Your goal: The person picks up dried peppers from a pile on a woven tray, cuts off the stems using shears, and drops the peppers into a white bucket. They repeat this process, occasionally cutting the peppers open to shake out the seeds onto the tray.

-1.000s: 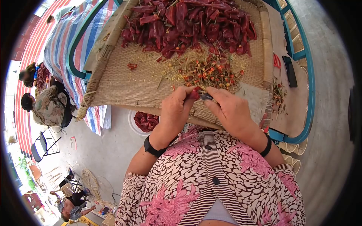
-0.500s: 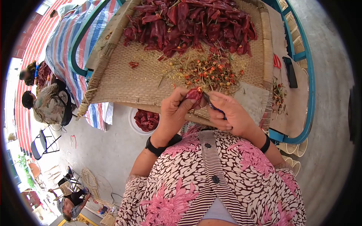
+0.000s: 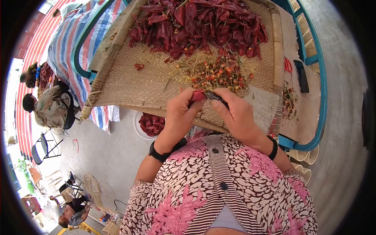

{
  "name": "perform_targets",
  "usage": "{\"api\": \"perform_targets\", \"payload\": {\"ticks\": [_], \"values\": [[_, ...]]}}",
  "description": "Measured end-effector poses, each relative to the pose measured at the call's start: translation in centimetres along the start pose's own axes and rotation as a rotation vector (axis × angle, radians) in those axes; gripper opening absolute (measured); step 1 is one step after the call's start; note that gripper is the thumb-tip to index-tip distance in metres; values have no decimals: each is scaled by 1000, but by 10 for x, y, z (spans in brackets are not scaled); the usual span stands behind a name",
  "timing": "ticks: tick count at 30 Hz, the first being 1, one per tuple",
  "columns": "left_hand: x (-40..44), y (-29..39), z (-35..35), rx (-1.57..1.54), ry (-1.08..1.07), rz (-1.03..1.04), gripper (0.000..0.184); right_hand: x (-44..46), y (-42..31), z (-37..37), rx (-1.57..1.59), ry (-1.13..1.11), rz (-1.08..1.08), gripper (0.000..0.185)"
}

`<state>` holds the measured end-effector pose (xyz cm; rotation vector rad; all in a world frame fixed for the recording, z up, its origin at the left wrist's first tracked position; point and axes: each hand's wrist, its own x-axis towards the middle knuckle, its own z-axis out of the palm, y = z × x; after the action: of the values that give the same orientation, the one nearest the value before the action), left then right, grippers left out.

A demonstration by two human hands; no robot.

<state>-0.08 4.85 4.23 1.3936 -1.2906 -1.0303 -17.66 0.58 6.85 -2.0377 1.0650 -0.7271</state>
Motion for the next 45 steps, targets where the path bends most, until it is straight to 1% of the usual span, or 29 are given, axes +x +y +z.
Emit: {"api": "perform_targets", "payload": {"ticks": [1, 3, 4, 6, 7, 9, 10, 12, 13, 16, 19, 21, 25, 27, 30, 31, 33, 34, 36, 37, 40, 41, 43, 45], "values": [[0, 1, 0, -33, -15, -19, 6, -1, -2, 0, -96, 32, -14, 27], [1, 8, -1, -97, -44, -51, 6, -1, -2, 1, -70, 57, -6, 27], [1, 11, -1, -208, -67, -100, 6, -2, -1, 3, -57, 70, -2, 27], [2, 14, -3, -430, -115, -201, 7, -3, 5, 6, 103, 67, 33, 27], [2, 14, -2, -444, -105, -196, 7, -3, 7, 8, 183, 65, 50, 27], [4, 12, 2, -473, -84, -190, 8, -2, 9, 9, 376, 14, 152, 26], [5, 12, 1, -525, -103, -223, 8, -2, 9, 9, 472, -13, 202, 25], [5, 13, -4, -628, -141, -288, 8, 1, 1, -4, 887, -196, 525, 21], [5, 7, -6, -708, -168, -283, 8, 3, -1, -8, 1092, -288, 690, 20], [5, -10, -9, -910, -232, -274, 8, 1, 4, -5, 1349, -386, 748, 16], [5, -13, -11, -1020, -261, -271, 7, 4, -5, -5, 1476, -393, 881, 19], [5, -18, -13, -1070, -280, -276, 7, 2, 0, 0, 1571, -418, 908, 19], [5, -22, -15, -1063, -314, -308, 7, -1, 5, 6, 1696, -447, 935, 22], [7, -24, -15, -1062, -327, -327, 8, -2, 7, 9, 1738, -459, 909, 24], [5, -24, -13, -1071, -264, -372, 10, -2, 7, 12, 1786, -455, 900, 27], [5, -25, -14, -1075, -286, -371, 10, -2, 6, 12, 1799, -450, 903, 27], [5, -28, -15, -1082, -330, -367, 10, -5, 9, 14, 1871, -361, 876, 29], [0, -27, -17, -998, -406, -402, 11, -5, 10, 14, 1905, -316, 861, 30], [-16, -24, -20, -825, -557, -463, 11, 4, 17, -4, 1819, -143, 749, 31], [-20, -20, -19, -867, -415, -484, 12, 8, 20, -10, 1772, -61, 693, 32], [-22, -22, -27, -702, -405, -402, 14, 8, 24, -4, 1746, -127, 888, 32], [-25, -23, -26, -668, -395, -386, 14, 13, 30, -6, 1838, -146, 891, 38], [-25, -24, -26, -596, -376, -345, 16, 19, 35, -10, 1952, -182, 954, 44], [-29, -23, -29, -539, -350, -233, 16, 18, 43, -11, 2057, -233, 1007, 52]]}}
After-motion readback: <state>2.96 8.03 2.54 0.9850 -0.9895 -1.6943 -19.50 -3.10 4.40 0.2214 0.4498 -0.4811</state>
